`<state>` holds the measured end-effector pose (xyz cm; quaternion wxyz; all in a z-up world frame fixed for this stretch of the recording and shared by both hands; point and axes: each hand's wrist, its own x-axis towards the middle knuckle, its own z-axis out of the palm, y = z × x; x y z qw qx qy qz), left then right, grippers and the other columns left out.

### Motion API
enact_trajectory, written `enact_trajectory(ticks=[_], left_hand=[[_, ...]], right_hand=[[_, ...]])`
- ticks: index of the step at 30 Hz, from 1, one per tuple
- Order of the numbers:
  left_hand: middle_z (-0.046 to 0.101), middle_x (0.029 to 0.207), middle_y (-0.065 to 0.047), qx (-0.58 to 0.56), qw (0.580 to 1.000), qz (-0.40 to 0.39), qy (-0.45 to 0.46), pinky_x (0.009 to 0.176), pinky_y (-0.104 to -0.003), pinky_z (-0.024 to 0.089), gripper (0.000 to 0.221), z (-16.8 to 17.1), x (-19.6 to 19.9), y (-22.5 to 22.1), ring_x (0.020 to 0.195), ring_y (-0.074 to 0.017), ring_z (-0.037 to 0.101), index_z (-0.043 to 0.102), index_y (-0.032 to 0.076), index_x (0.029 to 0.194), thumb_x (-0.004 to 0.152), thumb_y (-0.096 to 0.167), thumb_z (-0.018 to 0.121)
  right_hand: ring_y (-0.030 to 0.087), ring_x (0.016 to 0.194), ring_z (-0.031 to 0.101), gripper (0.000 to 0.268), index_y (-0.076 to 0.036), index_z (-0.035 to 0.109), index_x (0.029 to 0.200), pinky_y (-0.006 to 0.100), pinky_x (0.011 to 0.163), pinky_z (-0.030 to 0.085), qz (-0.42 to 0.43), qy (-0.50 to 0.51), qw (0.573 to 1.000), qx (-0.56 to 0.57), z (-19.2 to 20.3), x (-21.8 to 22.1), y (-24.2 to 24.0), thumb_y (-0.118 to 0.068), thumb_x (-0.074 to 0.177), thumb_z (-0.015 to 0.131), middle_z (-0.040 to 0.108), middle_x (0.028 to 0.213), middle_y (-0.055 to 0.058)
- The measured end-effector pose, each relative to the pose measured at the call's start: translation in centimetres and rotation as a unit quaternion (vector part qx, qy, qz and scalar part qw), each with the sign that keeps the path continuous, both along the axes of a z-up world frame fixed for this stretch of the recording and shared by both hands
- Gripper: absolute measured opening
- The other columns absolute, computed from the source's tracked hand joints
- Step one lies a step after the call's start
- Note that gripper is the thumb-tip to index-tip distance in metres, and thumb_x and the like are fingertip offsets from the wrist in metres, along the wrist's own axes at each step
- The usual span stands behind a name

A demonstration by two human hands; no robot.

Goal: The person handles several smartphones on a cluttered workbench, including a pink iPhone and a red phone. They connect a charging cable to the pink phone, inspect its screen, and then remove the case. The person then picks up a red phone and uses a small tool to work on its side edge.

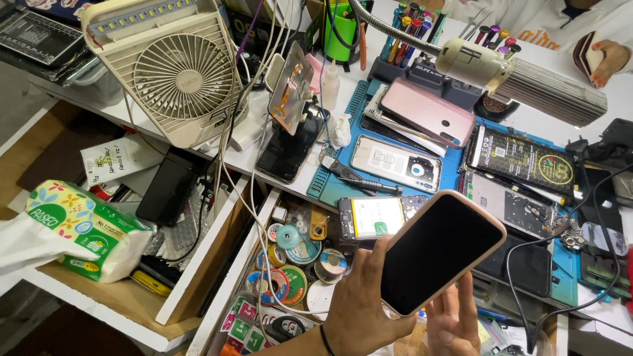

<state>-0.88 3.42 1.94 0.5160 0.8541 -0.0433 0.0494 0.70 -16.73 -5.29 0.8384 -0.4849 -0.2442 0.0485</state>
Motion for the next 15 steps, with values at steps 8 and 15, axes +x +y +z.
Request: enact_trajectory(ticks=[8,15], left_hand=[[0.046,0.123,-0.013,-0.002,1.000,-0.004,0.002,0.070,-0.047,0.058,0.116,0.0,0.1,0.0,0.099,-0.0296,0.060,0.010,0.015,0.159,0.072,0.040,0.082],[0.048,0.120,-0.013,0.002,1.000,0.002,-0.023,0.065,-0.046,0.058,0.115,-0.3,0.0,-0.2,0.094,-0.0289,0.060,0.011,0.013,0.159,0.072,0.039,0.082]], right_hand=[[0.046,0.159,0.007,0.097,-0.014,0.001,0.165,0.066,0.122,0.008,-0.014,0.008,1.000,-0.015,1.3,-0.4,0.7,-0.009,0.080,0.049,-0.004,0.173,0.029],[0.044,0.158,0.011,0.101,-0.013,0.001,0.165,0.063,0.123,0.009,-0.017,0.027,0.999,-0.014,0.9,-0.3,0.4,-0.009,0.078,0.053,0.000,0.172,0.030]])
